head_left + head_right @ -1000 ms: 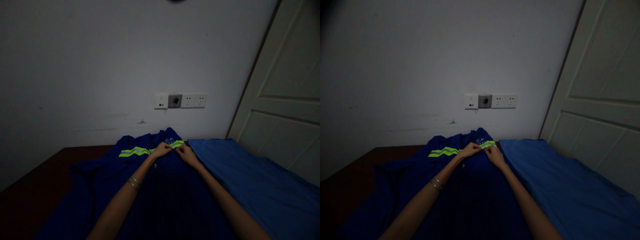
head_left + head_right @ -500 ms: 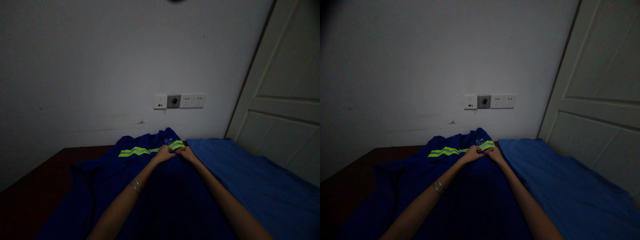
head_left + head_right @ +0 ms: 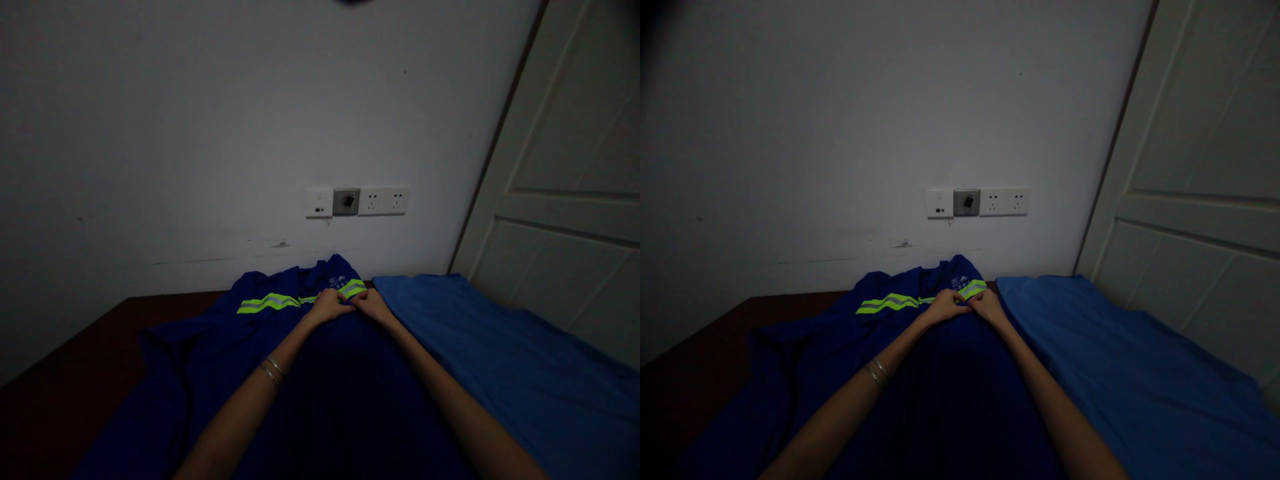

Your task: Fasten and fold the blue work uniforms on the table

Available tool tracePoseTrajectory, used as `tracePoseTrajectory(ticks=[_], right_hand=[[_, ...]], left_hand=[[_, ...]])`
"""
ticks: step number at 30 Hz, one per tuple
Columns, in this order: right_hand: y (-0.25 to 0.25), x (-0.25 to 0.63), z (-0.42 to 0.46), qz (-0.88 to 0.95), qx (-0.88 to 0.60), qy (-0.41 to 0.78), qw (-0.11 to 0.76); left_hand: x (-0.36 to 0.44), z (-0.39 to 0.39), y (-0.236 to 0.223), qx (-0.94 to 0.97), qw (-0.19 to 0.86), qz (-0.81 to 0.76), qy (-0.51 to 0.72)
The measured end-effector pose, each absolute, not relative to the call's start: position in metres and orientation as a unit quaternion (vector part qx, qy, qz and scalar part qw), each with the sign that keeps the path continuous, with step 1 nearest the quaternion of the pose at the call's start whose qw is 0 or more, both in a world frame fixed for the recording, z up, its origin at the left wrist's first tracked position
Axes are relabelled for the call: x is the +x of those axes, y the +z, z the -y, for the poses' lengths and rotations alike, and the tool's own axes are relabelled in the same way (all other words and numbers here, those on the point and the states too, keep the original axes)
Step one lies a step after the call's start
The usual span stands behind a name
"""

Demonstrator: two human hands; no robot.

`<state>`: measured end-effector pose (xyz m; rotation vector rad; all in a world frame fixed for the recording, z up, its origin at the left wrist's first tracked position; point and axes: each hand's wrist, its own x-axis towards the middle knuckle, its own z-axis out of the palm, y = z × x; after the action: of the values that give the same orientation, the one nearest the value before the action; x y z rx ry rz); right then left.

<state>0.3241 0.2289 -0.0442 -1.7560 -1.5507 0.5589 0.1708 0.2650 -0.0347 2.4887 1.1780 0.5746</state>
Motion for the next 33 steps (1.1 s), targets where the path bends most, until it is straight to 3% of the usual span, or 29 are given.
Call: tracePoseTrajectory(ticks=[6, 20, 29, 33], right_hand=[[-0.045, 0.324, -0.229, 0.622, -0.669, 0.198, 0.355], [-0.043, 0.325, -0.227, 0.677, -0.651, 0.141, 0.312], [-0.025, 0.316, -0.21, 0.766, -0.612, -0.111, 0.161], [-0.027, 0.317, -0.209, 0.793, -0.563, -0.174, 0.152]], left_hand=[[0.175, -0.262, -0.04, 0.868, 0.118, -0.431, 0.219], [0.177, -0.269, -0.047, 0.854, 0.139, -0.447, 0.226], [0.177, -0.271, -0.048, 0.835, 0.179, -0.456, 0.249], [0.176, -0.275, -0.049, 0.813, 0.239, -0.456, 0.271]])
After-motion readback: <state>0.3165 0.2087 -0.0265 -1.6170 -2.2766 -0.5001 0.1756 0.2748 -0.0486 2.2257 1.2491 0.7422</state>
